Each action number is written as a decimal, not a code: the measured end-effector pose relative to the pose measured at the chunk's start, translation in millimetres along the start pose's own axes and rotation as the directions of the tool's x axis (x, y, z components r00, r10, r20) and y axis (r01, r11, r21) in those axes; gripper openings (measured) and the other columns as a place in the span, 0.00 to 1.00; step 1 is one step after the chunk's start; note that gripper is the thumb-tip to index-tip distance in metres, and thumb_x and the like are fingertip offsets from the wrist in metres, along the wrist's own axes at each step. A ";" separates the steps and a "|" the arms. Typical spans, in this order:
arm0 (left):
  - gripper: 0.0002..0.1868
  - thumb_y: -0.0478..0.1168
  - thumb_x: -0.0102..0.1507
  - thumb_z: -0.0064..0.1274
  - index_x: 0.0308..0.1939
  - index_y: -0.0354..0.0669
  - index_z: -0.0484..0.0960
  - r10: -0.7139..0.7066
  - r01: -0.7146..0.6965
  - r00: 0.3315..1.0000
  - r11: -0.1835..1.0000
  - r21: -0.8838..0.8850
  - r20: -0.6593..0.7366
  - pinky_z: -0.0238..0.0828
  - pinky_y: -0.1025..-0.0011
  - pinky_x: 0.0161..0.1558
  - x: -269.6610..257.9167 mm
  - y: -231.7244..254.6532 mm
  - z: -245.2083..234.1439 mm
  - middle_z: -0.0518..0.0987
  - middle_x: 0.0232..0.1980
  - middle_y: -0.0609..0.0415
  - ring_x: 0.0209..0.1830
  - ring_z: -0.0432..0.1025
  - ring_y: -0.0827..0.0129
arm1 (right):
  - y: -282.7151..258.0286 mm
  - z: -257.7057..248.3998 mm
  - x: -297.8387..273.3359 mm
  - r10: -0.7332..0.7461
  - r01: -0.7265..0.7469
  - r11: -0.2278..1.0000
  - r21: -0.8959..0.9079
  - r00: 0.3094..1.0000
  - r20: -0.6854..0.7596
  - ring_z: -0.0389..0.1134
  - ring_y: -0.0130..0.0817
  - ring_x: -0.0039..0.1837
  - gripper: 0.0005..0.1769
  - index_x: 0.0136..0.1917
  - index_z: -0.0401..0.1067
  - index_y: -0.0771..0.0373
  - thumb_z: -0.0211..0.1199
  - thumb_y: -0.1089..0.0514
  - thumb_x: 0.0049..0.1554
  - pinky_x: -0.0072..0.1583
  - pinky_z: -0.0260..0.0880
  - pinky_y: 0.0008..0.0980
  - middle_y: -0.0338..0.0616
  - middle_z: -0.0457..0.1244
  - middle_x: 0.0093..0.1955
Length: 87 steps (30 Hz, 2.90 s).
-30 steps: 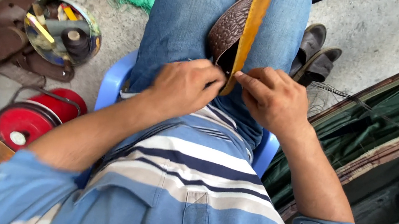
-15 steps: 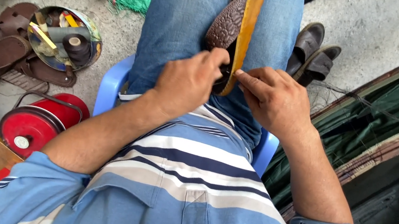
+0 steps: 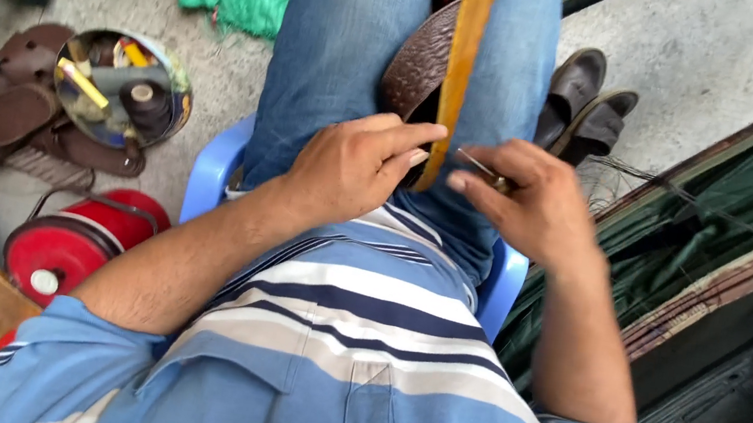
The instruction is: The person sits on a low chair and sews the sole of a brown shoe resting on their lap. They use a needle and thread to stitch along the edge of the sole, repeatedly pulling the thread through the leather.
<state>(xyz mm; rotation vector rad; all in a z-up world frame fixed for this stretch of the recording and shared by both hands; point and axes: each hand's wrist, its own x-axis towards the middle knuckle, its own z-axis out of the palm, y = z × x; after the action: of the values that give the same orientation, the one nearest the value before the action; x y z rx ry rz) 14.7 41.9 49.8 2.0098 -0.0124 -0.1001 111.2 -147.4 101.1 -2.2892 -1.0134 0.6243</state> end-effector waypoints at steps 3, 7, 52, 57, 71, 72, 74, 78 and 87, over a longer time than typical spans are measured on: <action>0.15 0.42 0.59 0.51 0.50 0.53 0.73 -0.064 0.057 0.989 0.997 -0.058 -0.131 0.71 0.64 0.42 -14.6 -7.7 11.2 0.77 0.34 0.57 0.40 0.73 0.58 | 29.0 39.2 1.2 0.210 -0.180 0.943 0.279 0.974 -0.080 0.63 0.28 0.34 0.06 0.42 0.75 0.46 0.66 0.50 0.49 0.37 0.63 0.27 0.34 0.61 0.33; 0.23 0.44 0.54 0.57 0.50 0.54 0.65 -0.184 0.181 0.982 0.978 -0.101 -0.029 0.70 0.59 0.42 -21.1 -5.3 16.9 0.78 0.37 0.57 0.41 0.73 0.57 | 37.9 55.7 -4.2 0.209 -0.038 0.682 0.731 0.967 -0.145 0.59 0.25 0.28 0.07 0.38 0.71 0.66 0.64 0.61 0.48 0.30 0.60 0.21 0.45 0.58 0.35; 0.07 0.42 0.62 0.43 0.34 0.48 0.75 0.043 -0.082 0.994 0.911 0.404 0.103 0.71 0.64 0.28 3.6 3.4 -14.9 0.70 0.24 0.54 0.26 0.72 0.58 | 31.8 40.4 11.0 0.017 0.055 0.977 0.204 0.943 -0.333 0.63 0.42 0.32 0.03 0.37 0.72 0.56 0.65 0.59 0.51 0.36 0.63 0.34 0.42 0.60 0.26; 0.05 0.35 0.58 0.47 0.28 0.45 0.78 0.300 -0.252 0.896 0.950 -0.183 0.327 0.57 0.60 0.53 -3.0 20.3 -54.6 0.65 0.46 0.50 0.55 0.62 0.53 | 38.9 40.4 12.3 0.082 0.010 0.946 0.325 0.960 -0.269 0.63 0.39 0.32 0.02 0.37 0.72 0.57 0.64 0.60 0.52 0.35 0.61 0.31 0.44 0.59 0.25; 0.15 0.45 0.61 0.45 0.51 0.59 0.77 -0.231 0.225 0.971 0.970 -0.091 -0.060 0.73 0.70 0.38 -11.6 -28.3 14.4 0.79 0.43 0.56 0.43 0.73 0.66 | 36.7 39.9 13.0 -0.051 0.106 0.932 0.347 0.985 -0.163 0.65 0.45 0.34 0.02 0.41 0.74 0.59 0.64 0.60 0.51 0.37 0.62 0.34 0.48 0.62 0.29; 0.15 0.45 0.61 0.45 0.51 0.59 0.77 -0.232 0.226 0.971 0.970 -0.094 -0.058 0.73 0.70 0.38 -6.8 -31.8 16.9 0.79 0.43 0.56 0.43 0.73 0.66 | 38.8 40.6 15.2 -0.048 0.102 0.933 0.346 0.986 -0.161 0.65 0.45 0.34 0.02 0.41 0.74 0.59 0.64 0.60 0.51 0.37 0.62 0.34 0.48 0.62 0.29; 0.17 0.40 0.59 0.43 0.51 0.60 0.77 -0.136 0.152 0.983 0.979 0.135 -0.121 0.73 0.62 0.32 -4.3 -35.7 23.2 0.80 0.35 0.51 0.35 0.74 0.58 | 39.6 43.3 15.4 -0.108 0.147 0.962 0.231 0.979 -0.173 0.64 0.49 0.34 0.04 0.41 0.73 0.61 0.64 0.59 0.52 0.36 0.62 0.38 0.50 0.61 0.29; 0.22 0.41 0.59 0.39 0.58 0.61 0.70 -0.059 0.061 0.998 0.971 0.230 -0.018 0.71 0.56 0.28 -10.0 -22.5 11.4 0.78 0.30 0.44 0.29 0.74 0.52 | 22.6 23.5 17.2 -0.125 0.155 0.964 0.216 0.981 -0.145 0.64 0.56 0.35 0.05 0.40 0.72 0.63 0.62 0.60 0.52 0.35 0.61 0.42 0.56 0.60 0.29; 0.14 0.43 0.58 0.45 0.46 0.48 0.78 -0.383 0.471 0.882 0.711 -0.522 0.273 0.65 0.84 0.17 -22.7 -11.7 -35.3 0.79 0.25 0.50 0.22 0.68 0.76 | -17.8 -21.9 23.2 -0.219 0.215 0.975 0.063 0.973 0.071 0.63 0.57 0.39 0.14 0.52 0.66 0.64 0.53 0.54 0.57 0.37 0.62 0.52 0.58 0.60 0.38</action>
<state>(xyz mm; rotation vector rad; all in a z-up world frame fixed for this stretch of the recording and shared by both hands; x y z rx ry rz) -5.7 80.0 55.7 1.3500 0.3610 -0.4946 129.4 -126.1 124.4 -2.0833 -1.2474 0.6452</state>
